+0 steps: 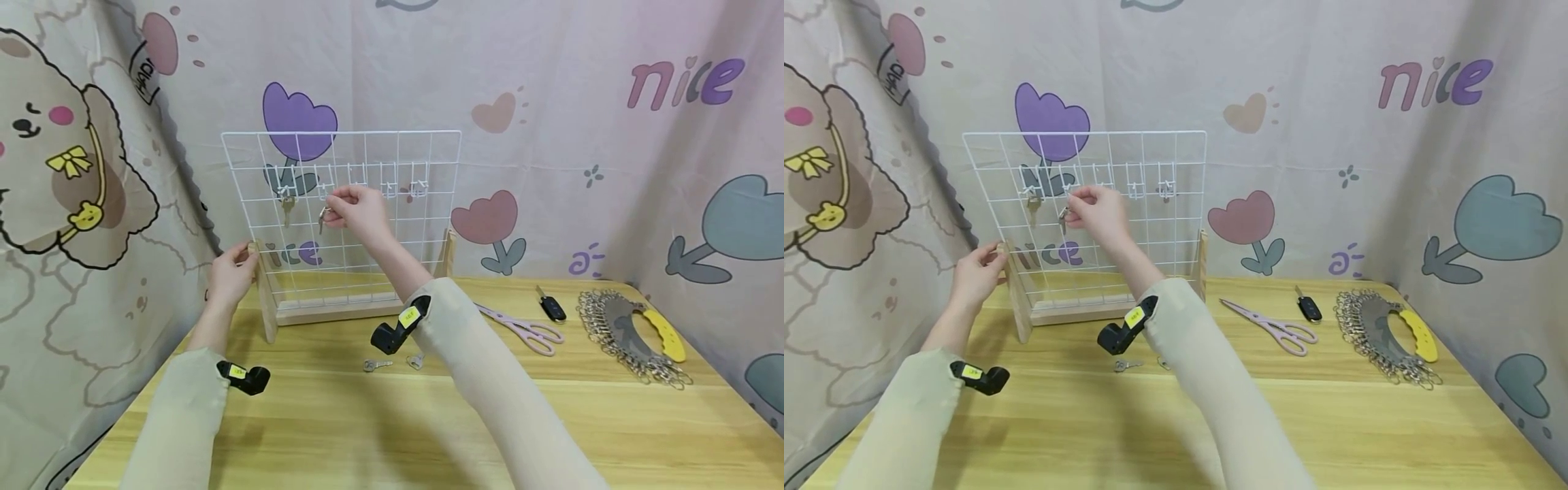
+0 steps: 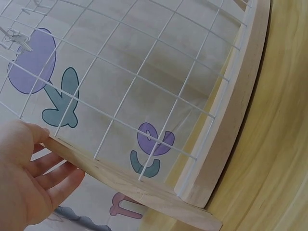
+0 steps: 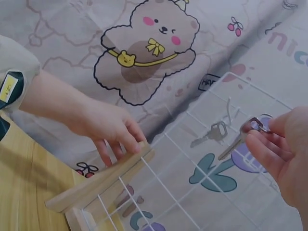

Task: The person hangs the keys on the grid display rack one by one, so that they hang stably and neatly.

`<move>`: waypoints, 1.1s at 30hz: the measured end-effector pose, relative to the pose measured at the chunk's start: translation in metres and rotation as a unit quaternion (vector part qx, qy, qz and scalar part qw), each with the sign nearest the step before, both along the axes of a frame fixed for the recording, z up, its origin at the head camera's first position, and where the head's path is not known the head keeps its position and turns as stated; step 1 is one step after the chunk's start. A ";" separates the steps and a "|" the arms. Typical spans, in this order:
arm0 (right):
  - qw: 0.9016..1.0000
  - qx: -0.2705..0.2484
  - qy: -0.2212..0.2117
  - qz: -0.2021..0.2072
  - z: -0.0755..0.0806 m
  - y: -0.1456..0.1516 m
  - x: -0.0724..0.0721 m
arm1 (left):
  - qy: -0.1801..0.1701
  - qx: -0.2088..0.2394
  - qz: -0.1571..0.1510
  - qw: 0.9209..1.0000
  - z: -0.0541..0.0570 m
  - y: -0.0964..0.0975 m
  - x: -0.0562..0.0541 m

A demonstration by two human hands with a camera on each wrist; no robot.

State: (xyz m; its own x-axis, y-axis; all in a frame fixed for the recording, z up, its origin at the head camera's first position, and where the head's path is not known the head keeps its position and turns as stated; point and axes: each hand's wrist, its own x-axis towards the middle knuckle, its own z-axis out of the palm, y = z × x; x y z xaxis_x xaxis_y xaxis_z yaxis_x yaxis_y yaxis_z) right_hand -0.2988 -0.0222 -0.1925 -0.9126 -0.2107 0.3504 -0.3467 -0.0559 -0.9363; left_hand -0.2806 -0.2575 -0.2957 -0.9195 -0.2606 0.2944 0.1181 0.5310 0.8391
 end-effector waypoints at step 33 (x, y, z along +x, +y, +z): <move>0.991 0.055 0.056 -0.107 -0.010 -0.010 0.001 | 0.002 0.000 0.000 1.000 -0.001 0.000 -0.002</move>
